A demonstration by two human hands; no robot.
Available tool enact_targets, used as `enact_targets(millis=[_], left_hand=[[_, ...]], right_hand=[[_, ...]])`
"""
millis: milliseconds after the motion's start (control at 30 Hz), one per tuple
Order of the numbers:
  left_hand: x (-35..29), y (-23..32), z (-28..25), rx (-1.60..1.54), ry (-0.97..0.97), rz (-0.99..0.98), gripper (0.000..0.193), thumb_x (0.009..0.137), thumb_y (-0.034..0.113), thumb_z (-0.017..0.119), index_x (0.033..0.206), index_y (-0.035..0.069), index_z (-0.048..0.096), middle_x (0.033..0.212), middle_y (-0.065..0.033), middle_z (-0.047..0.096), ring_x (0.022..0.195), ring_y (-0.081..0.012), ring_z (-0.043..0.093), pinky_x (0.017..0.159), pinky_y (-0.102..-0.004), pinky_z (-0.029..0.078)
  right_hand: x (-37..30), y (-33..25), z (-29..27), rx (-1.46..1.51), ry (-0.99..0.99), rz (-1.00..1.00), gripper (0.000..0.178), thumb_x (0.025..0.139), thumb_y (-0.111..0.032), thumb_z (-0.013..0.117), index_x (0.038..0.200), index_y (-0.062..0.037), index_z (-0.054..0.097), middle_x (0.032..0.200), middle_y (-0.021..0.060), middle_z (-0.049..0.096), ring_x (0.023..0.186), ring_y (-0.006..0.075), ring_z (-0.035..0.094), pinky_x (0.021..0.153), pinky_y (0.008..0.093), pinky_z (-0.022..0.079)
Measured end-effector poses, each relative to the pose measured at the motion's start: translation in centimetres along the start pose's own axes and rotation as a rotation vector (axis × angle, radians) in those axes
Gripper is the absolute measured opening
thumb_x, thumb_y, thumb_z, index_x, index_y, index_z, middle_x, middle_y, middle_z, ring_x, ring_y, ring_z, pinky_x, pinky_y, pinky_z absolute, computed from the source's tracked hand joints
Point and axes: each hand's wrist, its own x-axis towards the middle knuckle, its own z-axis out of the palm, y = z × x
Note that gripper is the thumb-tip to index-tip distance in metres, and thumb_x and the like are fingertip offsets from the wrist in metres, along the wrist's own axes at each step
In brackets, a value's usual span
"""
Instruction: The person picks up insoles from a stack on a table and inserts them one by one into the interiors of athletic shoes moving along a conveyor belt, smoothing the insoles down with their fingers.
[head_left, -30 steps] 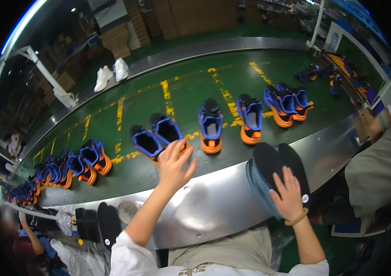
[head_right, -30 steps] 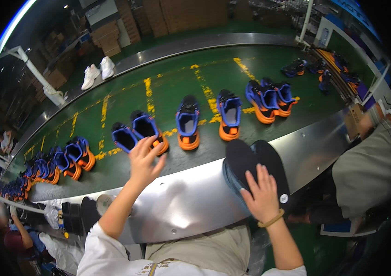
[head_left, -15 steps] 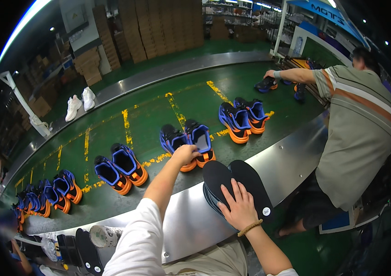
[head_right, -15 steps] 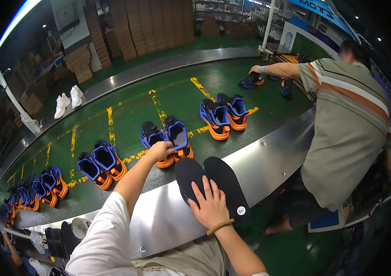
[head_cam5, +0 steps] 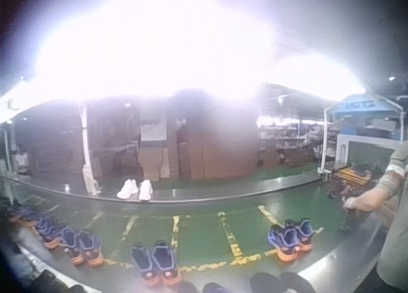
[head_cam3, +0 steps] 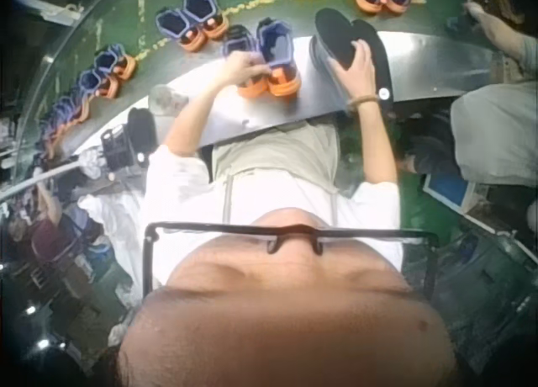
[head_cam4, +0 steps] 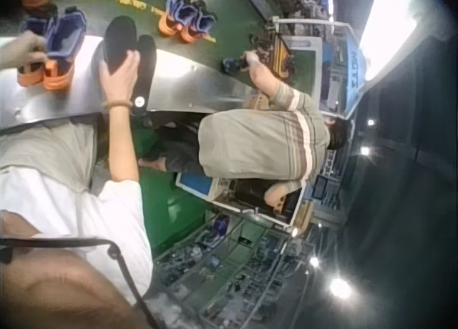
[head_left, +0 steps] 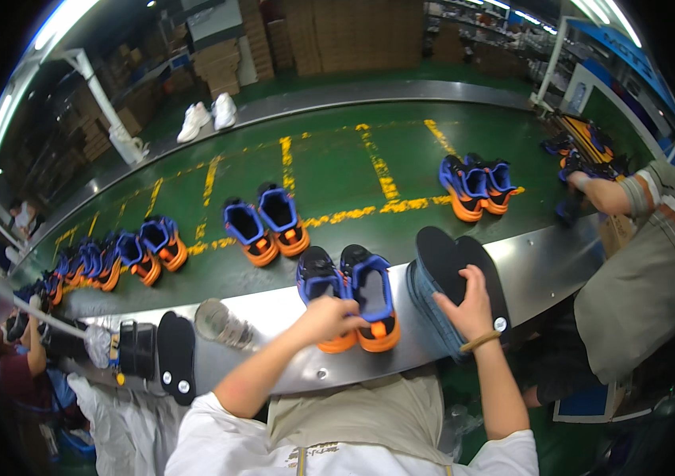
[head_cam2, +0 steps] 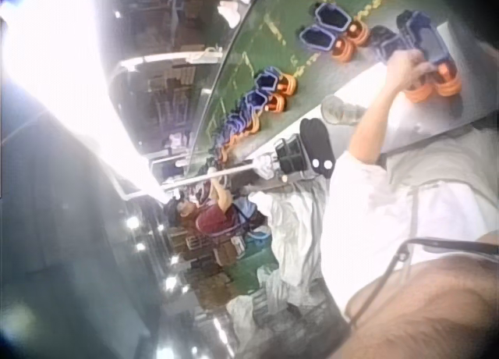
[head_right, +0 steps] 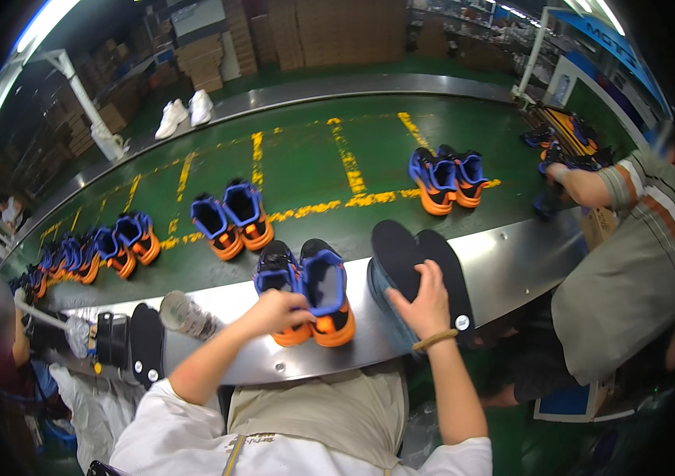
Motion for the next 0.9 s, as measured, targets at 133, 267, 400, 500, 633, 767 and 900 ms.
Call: enact_targets(millis=[133, 267, 400, 500, 633, 767, 900], left_hand=[[-5.6, 2.6, 7.5, 0.127, 0.19, 0.061, 0.031, 0.077, 0.027, 0.065, 0.099, 0.005, 0.061, 0.082, -0.0148, 0.063, 0.066, -0.0302, 0.06, 0.059, -0.035, 0.048], [-8.4, 3.1, 8.5, 0.007, 0.404, 0.291, 0.032, 0.076, 0.019, 0.063, 0.105, 0.007, 0.059, 0.101, -0.0156, 0.056, 0.085, -0.0289, 0.056, 0.075, -0.0359, 0.041], [-7.3, 3.2, 5.6, 0.464, 0.827, 0.219, 0.051, 0.07, 0.016, 0.068, 0.118, 0.011, 0.053, 0.101, -0.0128, 0.056, 0.088, -0.0261, 0.054, 0.07, -0.0322, 0.042], [-5.2, 0.2, 5.7, -0.038, 0.76, 0.004, 0.044, 0.079, 0.024, 0.063, 0.119, 0.009, 0.05, 0.089, -0.0148, 0.058, 0.076, -0.0281, 0.055, 0.066, -0.0337, 0.043], [-2.7, -3.1, 4.5, -0.887, 0.666, -0.41, 0.039, 0.085, 0.034, 0.059, 0.107, 0.002, 0.051, 0.068, -0.0043, 0.058, 0.051, -0.0087, 0.051, 0.044, -0.0222, 0.038], [-2.7, -3.0, 3.9, -1.094, 0.545, -0.471, 0.037, 0.082, 0.035, 0.063, 0.099, 0.002, 0.058, 0.07, 0.0005, 0.059, 0.048, -0.0026, 0.049, 0.038, -0.0181, 0.034], [-2.4, -2.3, 4.5, -1.099, 0.57, -0.398, 0.04, 0.082, 0.036, 0.064, 0.1, 0.0, 0.061, 0.073, 0.0007, 0.06, 0.048, -0.0026, 0.048, 0.038, -0.0176, 0.033]], right_hand=[[0.2, -0.5, -3.0, -0.016, -0.247, 0.049, 0.068, 0.062, -0.027, 0.076, 0.114, -0.0005, 0.042, 0.115, 0.0197, 0.049, 0.107, 0.0358, 0.048, 0.089, 0.0378, 0.041], [-0.4, -1.5, -5.3, -0.099, -0.359, 0.083, 0.066, 0.064, -0.026, 0.075, 0.118, -0.0053, 0.044, 0.117, 0.0217, 0.05, 0.108, 0.0379, 0.049, 0.089, 0.0396, 0.042], [-1.7, -3.6, -8.0, -0.21, 0.053, -0.182, 0.041, 0.072, -0.018, 0.068, 0.108, -0.0017, 0.058, 0.122, 0.0245, 0.047, 0.091, 0.0374, 0.05, 0.084, 0.0398, 0.041], [-3.5, -9.1, -10.0, -0.128, 0.015, -0.331, 0.024, 0.07, -0.01, 0.065, 0.091, 0.0014, 0.063, 0.116, 0.0243, 0.052, 0.077, 0.0308, 0.051, 0.072, 0.0366, 0.042], [-6.9, -13.2, -8.3, -0.002, -0.228, -0.576, 0.008, 0.064, -0.005, 0.064, 0.064, -0.0012, 0.057, 0.103, 0.0185, 0.06, 0.063, 0.0243, 0.05, 0.059, 0.0338, 0.043], [-7.5, -13.2, -3.9, -0.146, -0.379, -0.624, 0.009, 0.069, -0.008, 0.06, 0.064, -0.001, 0.057, 0.1, 0.0161, 0.061, 0.072, 0.0233, 0.053, 0.066, 0.0323, 0.044], [-7.5, -11.8, 2.8, -0.175, -0.362, -0.574, 0.011, 0.072, -0.011, 0.058, 0.068, -0.0008, 0.057, 0.098, 0.0191, 0.06, 0.07, 0.0264, 0.056, 0.062, 0.0355, 0.047]])
